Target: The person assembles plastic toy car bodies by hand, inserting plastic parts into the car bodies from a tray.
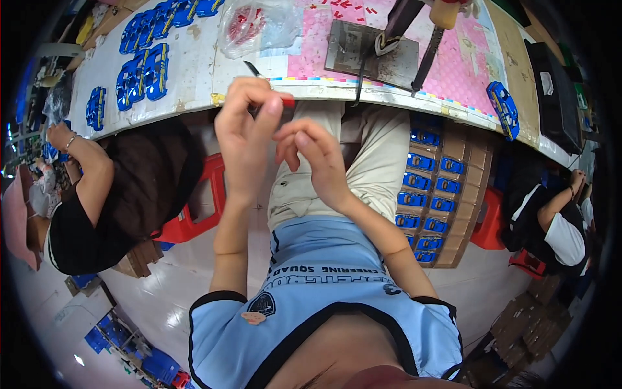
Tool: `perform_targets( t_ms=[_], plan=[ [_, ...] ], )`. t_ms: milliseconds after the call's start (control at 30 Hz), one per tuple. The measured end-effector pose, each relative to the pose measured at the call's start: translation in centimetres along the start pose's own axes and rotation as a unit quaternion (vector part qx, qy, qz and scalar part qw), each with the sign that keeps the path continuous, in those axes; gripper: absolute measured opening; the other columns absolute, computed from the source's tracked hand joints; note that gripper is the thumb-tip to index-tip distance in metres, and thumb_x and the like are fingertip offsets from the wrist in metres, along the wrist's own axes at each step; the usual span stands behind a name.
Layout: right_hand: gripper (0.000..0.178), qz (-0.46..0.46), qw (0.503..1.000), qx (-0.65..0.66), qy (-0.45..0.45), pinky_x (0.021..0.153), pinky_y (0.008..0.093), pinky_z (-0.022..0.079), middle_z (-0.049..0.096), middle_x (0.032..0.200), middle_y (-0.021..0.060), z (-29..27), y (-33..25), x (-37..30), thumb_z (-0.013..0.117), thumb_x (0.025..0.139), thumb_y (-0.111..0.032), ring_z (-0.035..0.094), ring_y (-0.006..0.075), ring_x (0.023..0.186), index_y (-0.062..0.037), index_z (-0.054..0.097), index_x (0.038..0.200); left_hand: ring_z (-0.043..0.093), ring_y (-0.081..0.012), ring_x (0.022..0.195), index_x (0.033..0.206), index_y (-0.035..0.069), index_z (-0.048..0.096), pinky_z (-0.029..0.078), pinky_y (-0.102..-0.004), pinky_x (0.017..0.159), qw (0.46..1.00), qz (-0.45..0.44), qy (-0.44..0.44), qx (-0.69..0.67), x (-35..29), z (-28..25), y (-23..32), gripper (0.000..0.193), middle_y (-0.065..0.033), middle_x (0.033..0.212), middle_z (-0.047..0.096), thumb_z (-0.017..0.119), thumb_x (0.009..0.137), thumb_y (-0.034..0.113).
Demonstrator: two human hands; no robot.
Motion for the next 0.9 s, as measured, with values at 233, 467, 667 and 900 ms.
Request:
perform_targets(
  t_ms=[233, 467, 667, 900],
  plan=[
    [0.015, -0.007, 1.000, 0.006, 0.003, 0.047, 0.0173, 0.031, 0.053, 0.065, 0.0020, 0.6, -1.7, 1.3, 0.045, 0.089, -0.017, 0.040, 0.0030, 0.053, -0.0036, 0.051, 0.085, 0.042, -0.0149, 0.077, 0.078, 0.003, 0.057, 0.034, -0.0244, 0.070, 0.996, 0.047, 0.026, 0.077, -2.8, -0.8, -1.2, 0.005, -0.0052, 0.079, 0.045, 0.059, 0.077, 0.007],
    [0.017, 0.071, 0.997, 0.025, 0.013, 0.046, 0.0171, 0.031, 0.050, 0.064, -0.0021, 1.2, -1.4, 0.8, 0.045, 0.089, -0.018, 0.044, 0.0029, 0.054, -0.0050, 0.050, 0.079, 0.051, -0.0197, 0.074, 0.079, 0.003, 0.058, 0.041, -0.0275, 0.066, 0.989, 0.118, 0.028, 0.079, -2.9, -1.7, -1.5, 0.011, -0.0077, 0.078, 0.054, 0.062, 0.068, -0.001],
    [0.022, 0.130, 0.989, 0.055, -0.033, 0.046, 0.0172, 0.031, 0.049, 0.063, -0.0016, 1.3, -0.5, 1.9, 0.043, 0.089, -0.020, 0.044, 0.0034, 0.054, -0.0044, 0.051, 0.076, 0.058, -0.0211, 0.072, 0.079, 0.002, 0.058, 0.046, -0.0281, 0.062, 0.951, 0.220, -0.023, 0.217, -3.0, -3.6, -1.7, 0.017, -0.0086, 0.079, 0.059, 0.063, 0.066, -0.007],
    [0.019, -0.176, 0.832, -0.517, 0.097, 0.053, 0.0287, 0.041, 0.054, 0.067, 0.0107, 0.1, 2.1, 7.8, 0.053, 0.081, -0.016, 0.050, 0.0198, 0.058, 0.0002, 0.055, 0.073, 0.057, -0.0206, 0.067, 0.078, 0.001, 0.058, 0.043, -0.0278, 0.058, 0.918, 0.133, 0.083, 0.364, 0.4, -6.5, -4.2, 0.006, -0.0087, 0.075, 0.059, 0.061, 0.073, -0.001]
  ],
)
Point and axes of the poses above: each hand's wrist, its own x-axis towards the middle knuckle, its own z-axis out of the palm, y = z × x, the point moved 2 cm from there along x, towards the middle knuckle
